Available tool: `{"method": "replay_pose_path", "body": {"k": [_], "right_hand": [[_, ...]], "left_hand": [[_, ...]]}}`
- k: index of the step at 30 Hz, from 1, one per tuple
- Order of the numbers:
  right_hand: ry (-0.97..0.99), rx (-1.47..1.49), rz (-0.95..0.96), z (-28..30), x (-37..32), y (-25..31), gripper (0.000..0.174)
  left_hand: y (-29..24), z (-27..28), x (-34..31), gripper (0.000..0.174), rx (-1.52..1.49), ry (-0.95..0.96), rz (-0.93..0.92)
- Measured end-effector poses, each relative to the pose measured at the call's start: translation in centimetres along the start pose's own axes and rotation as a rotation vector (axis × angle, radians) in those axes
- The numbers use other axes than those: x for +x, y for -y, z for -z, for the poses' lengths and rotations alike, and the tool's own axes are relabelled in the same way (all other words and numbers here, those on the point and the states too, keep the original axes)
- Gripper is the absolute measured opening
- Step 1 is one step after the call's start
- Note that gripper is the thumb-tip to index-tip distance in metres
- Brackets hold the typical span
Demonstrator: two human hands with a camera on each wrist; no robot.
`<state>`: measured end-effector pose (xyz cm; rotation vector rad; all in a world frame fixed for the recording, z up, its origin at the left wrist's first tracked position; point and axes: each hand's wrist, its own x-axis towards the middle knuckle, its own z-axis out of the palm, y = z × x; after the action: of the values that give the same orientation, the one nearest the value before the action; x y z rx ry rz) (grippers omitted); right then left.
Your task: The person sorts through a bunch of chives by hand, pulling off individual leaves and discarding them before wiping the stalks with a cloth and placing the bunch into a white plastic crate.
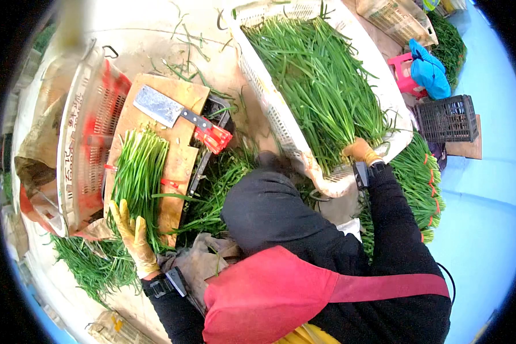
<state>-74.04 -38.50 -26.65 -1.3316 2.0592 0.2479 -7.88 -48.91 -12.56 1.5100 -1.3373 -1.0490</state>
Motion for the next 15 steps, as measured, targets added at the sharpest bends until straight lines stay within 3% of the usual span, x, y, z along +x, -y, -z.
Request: {"method": "replay_pose_path", "body": {"k": [1, 2, 4, 5, 7, 9, 11, 13, 15], "right_hand": [[-0.016, -0.207, 0.184, 0.2, 0.2, -1.2, 0.023], [-0.071, -0.501, 0.463, 0.4, 0.5, -2.4, 0.035], [-0.167, 0.346, -0.025, 3.5, -3.0, 1.1, 0.041], [-0.196, 0.454, -0.122, 6.0, -5.7, 4.2, 0.040], [-0.264, 0.572, -0.027, 6.4, -7.0, 3.8, 0.045], [-0.368, 0.547, -0.155, 6.9, -9.1, 5.5, 0.054], [-0.557, 0.573, -0.042, 5.7, -9.5, 5.4, 0.055], [-0.574, 0.488, 0.033, 6.4, -10.8, 6.6, 0.054], [-0.714, 0.525, 0.033, 6.9, -12.4, 8.8, 0.052]], "left_hand": [[0.1, 0.1, -0.1, 0.081, -0.019, 0.002, -0.001], [0.0, 0.2, -0.2, 0.082, -0.024, -0.006, 0.000], [0.3, 0.7, -0.4, 0.081, -0.029, -0.016, -0.006], [0.3, 0.9, -0.6, 0.080, -0.036, -0.022, -0.011], [0.3, 1.2, -0.9, 0.078, -0.046, -0.046, -0.033], [1.1, 1.8, -1.3, 0.077, -0.084, -0.069, -0.036], [1.3, 2.1, -1.8, 0.072, -0.143, -0.085, -0.058], [1.6, 2.4, -2.4, 0.071, -0.147, -0.105, -0.082], [1.2, 2.8, -3.0, 0.068, -0.094, -0.120, -0.143]]}}
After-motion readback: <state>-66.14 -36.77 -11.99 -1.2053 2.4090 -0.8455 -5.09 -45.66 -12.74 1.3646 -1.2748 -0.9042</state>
